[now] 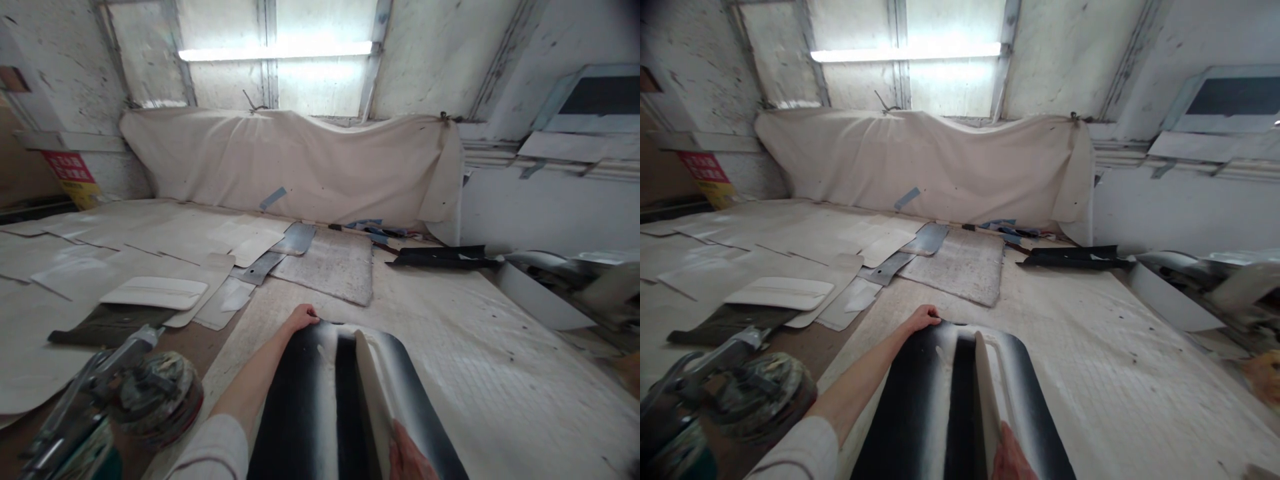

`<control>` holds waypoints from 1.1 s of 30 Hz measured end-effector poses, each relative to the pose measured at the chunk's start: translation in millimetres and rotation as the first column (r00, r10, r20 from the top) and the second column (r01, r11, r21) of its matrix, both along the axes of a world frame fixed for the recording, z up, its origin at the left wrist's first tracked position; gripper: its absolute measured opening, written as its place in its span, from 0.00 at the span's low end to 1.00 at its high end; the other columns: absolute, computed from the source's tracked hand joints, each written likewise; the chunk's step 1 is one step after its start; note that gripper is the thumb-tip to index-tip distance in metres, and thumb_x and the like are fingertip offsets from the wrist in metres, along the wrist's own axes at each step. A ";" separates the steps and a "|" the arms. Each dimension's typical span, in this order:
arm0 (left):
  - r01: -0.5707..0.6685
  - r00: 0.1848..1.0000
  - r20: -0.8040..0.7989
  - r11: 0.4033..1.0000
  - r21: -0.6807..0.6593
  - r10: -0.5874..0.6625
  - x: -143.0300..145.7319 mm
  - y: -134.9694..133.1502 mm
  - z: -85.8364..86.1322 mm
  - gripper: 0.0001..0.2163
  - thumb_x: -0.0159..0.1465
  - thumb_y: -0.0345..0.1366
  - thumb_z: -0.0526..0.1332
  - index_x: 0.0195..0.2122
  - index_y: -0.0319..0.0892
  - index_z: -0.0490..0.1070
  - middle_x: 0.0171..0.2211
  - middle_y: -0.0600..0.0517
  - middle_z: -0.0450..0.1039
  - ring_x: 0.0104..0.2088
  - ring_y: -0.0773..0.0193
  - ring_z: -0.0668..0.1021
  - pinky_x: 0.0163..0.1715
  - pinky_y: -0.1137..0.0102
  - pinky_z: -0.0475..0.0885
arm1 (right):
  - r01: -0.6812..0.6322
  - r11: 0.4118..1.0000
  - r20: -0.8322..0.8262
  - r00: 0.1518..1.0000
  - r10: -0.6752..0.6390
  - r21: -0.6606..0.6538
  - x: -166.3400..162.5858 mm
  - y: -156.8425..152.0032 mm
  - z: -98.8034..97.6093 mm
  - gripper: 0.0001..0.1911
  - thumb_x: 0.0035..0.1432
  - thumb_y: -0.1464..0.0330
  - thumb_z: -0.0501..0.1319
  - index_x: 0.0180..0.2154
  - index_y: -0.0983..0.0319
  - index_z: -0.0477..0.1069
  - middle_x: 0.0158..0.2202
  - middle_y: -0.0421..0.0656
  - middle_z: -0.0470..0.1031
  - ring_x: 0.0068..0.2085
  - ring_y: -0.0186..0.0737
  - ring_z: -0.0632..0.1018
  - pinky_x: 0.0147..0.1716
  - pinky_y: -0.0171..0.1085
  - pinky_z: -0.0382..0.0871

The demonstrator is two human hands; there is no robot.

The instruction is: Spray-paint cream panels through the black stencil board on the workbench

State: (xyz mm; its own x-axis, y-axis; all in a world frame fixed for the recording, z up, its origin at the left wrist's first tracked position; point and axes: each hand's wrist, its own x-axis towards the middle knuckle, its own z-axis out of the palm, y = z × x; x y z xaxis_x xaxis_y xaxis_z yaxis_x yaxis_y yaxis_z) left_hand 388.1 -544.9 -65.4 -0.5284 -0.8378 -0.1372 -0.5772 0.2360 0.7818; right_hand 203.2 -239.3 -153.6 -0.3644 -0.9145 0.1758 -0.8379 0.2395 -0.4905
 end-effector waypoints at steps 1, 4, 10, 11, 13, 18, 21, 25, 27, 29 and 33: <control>-0.014 0.998 0.055 0.999 -0.049 0.016 -2.6 0.2 -1.6 0.12 0.59 0.41 0.58 0.38 0.38 0.68 0.40 0.49 0.70 0.42 0.61 0.72 0.45 0.57 0.68 | -0.020 1.000 0.006 1.000 0.019 0.010 0.5 -0.2 2.7 0.20 0.56 0.71 0.44 0.44 0.67 0.70 0.43 0.52 0.75 0.41 0.46 0.78 0.32 0.36 0.75; -0.034 0.984 0.165 0.982 -0.188 0.066 -10.1 4.0 -2.5 0.12 0.59 0.40 0.58 0.40 0.39 0.68 0.45 0.48 0.69 0.49 0.58 0.69 0.50 0.53 0.62 | -0.019 1.000 0.001 1.000 0.019 0.009 2.6 -0.5 10.0 0.19 0.55 0.71 0.45 0.44 0.64 0.70 0.41 0.48 0.77 0.40 0.45 0.78 0.32 0.35 0.74; -0.095 0.981 0.119 0.907 -0.409 0.156 -18.1 21.1 23.8 0.13 0.61 0.35 0.54 0.46 0.40 0.66 0.50 0.45 0.66 0.53 0.56 0.66 0.55 0.51 0.55 | -0.030 0.997 -0.077 0.996 0.036 0.076 8.5 -1.3 15.0 0.21 0.58 0.72 0.43 0.47 0.67 0.68 0.41 0.50 0.77 0.36 0.45 0.79 0.27 0.36 0.73; -0.100 0.984 0.090 0.896 -0.432 0.153 -17.1 29.5 30.1 0.14 0.60 0.34 0.54 0.47 0.40 0.66 0.51 0.45 0.65 0.53 0.57 0.66 0.56 0.54 0.56 | -0.030 0.995 -0.090 0.995 0.039 0.099 11.3 -0.9 18.3 0.21 0.58 0.73 0.42 0.47 0.67 0.68 0.41 0.50 0.77 0.37 0.44 0.79 0.27 0.35 0.72; -0.096 0.991 0.039 0.886 -0.454 0.127 -12.0 57.0 40.3 0.16 0.59 0.32 0.55 0.49 0.43 0.65 0.52 0.47 0.65 0.54 0.60 0.65 0.56 0.60 0.58 | -0.001 0.989 -0.111 0.994 0.017 0.146 19.5 1.1 30.7 0.21 0.59 0.74 0.42 0.49 0.69 0.66 0.43 0.51 0.76 0.39 0.43 0.78 0.30 0.35 0.71; -0.080 0.997 -0.037 0.908 -0.412 0.071 17.6 189.6 33.6 0.18 0.56 0.32 0.58 0.49 0.45 0.64 0.51 0.50 0.65 0.53 0.63 0.66 0.55 0.66 0.61 | 0.071 0.971 -0.106 0.993 -0.048 0.229 39.0 6.4 74.4 0.18 0.60 0.76 0.43 0.49 0.71 0.63 0.43 0.53 0.75 0.40 0.43 0.77 0.37 0.36 0.66; 0.034 0.997 -0.053 0.939 -0.343 -0.056 41.4 286.9 -3.4 0.22 0.52 0.38 0.63 0.49 0.50 0.64 0.51 0.49 0.66 0.53 0.57 0.67 0.53 0.62 0.65 | 0.055 0.970 -0.095 0.995 -0.034 0.235 40.3 9.1 86.2 0.18 0.61 0.76 0.43 0.49 0.71 0.63 0.42 0.52 0.75 0.41 0.42 0.76 0.37 0.35 0.63; 0.348 0.938 0.192 0.804 -0.482 -0.290 63.1 380.8 -73.5 0.30 0.56 0.38 0.58 0.59 0.57 0.49 0.56 0.47 0.62 0.57 0.48 0.64 0.52 0.50 0.64 | 0.054 0.970 -0.105 0.994 -0.030 0.237 37.8 15.5 88.2 0.17 0.61 0.76 0.43 0.47 0.70 0.64 0.39 0.51 0.76 0.39 0.41 0.76 0.35 0.34 0.61; 0.388 0.921 0.265 0.731 -0.561 -0.286 66.8 405.6 -98.2 0.31 0.59 0.37 0.55 0.61 0.57 0.42 0.57 0.44 0.61 0.56 0.46 0.65 0.49 0.49 0.65 | 0.049 0.971 -0.116 0.993 -0.023 0.234 37.5 18.9 89.0 0.16 0.60 0.76 0.43 0.45 0.70 0.64 0.37 0.51 0.76 0.38 0.40 0.76 0.34 0.34 0.60; 0.382 0.923 0.291 0.691 -0.614 -0.252 68.3 418.3 -108.7 0.33 0.58 0.40 0.56 0.62 0.52 0.40 0.56 0.41 0.60 0.55 0.43 0.65 0.48 0.48 0.66 | 0.036 0.973 -0.125 0.992 -0.008 0.228 38.1 21.9 90.2 0.15 0.60 0.77 0.44 0.44 0.69 0.64 0.35 0.50 0.76 0.36 0.40 0.76 0.33 0.34 0.59; 0.458 0.889 0.310 0.639 -0.618 -0.337 76.4 416.4 -89.4 0.27 0.59 0.34 0.56 0.59 0.55 0.50 0.54 0.47 0.65 0.56 0.47 0.64 0.51 0.51 0.65 | 0.016 0.979 -0.145 0.989 0.014 0.204 39.0 25.9 89.2 0.14 0.59 0.78 0.44 0.44 0.69 0.63 0.34 0.50 0.76 0.35 0.40 0.76 0.32 0.34 0.58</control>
